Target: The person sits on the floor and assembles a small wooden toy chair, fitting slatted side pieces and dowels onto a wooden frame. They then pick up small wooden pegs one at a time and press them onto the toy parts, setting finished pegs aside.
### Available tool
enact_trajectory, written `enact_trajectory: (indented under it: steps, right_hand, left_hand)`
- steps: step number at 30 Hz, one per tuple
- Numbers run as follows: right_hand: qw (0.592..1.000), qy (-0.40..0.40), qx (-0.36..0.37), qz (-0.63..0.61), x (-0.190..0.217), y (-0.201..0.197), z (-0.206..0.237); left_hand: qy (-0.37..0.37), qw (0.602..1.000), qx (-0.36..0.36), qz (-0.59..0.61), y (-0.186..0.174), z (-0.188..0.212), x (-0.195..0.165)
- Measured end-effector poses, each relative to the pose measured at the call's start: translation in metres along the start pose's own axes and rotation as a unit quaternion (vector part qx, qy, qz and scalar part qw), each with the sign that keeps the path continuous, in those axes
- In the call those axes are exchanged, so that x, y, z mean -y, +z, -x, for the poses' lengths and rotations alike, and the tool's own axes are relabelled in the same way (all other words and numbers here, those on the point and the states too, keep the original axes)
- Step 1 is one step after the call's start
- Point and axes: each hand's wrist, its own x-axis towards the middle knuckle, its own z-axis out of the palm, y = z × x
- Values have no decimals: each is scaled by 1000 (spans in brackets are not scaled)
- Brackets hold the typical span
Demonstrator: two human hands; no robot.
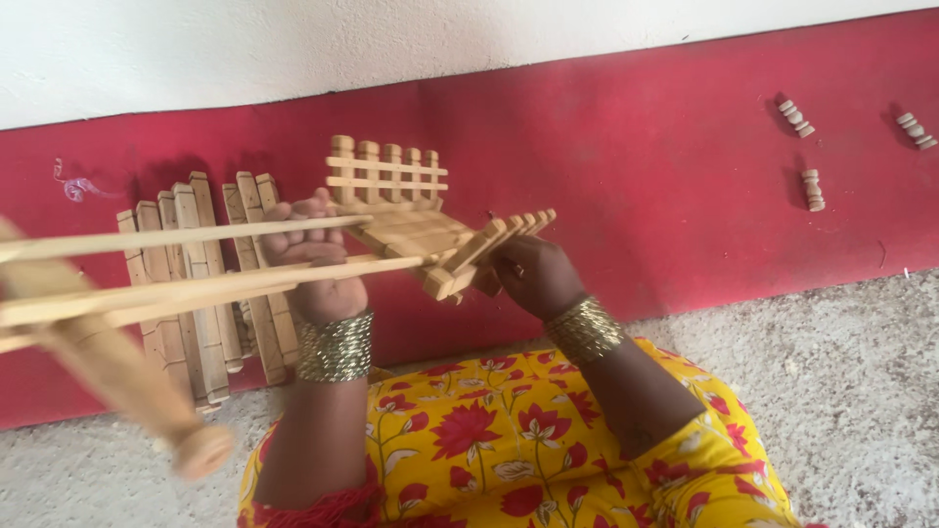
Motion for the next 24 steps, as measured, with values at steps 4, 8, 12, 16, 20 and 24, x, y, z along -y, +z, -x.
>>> enact_trajectory:
  steps: [4,8,12,16,20,24]
  right_hand:
    - [995,40,-27,-86,-10,26,14]
    - [996,2,-61,-69,-9,37,23]
    - [994,66,-20,-86,-4,40,23]
    - [998,18,-43,-36,-1,40,24]
    - [997,4,-42,-61,2,44,27]
    - [994,-50,-69,-62,5,50,26]
  left_hand:
    - [-19,1000,-18,-9,-10,0,9]
    - [-13,998,-67,-2,-16,1,19]
    - [-195,934,-267,-137,0,15,27]
    - [-404,869,-281,-46,18,33,35]
    - [-396,872,-282,59,7,34,39]
    - [-389,888,-223,106,-9,26,47]
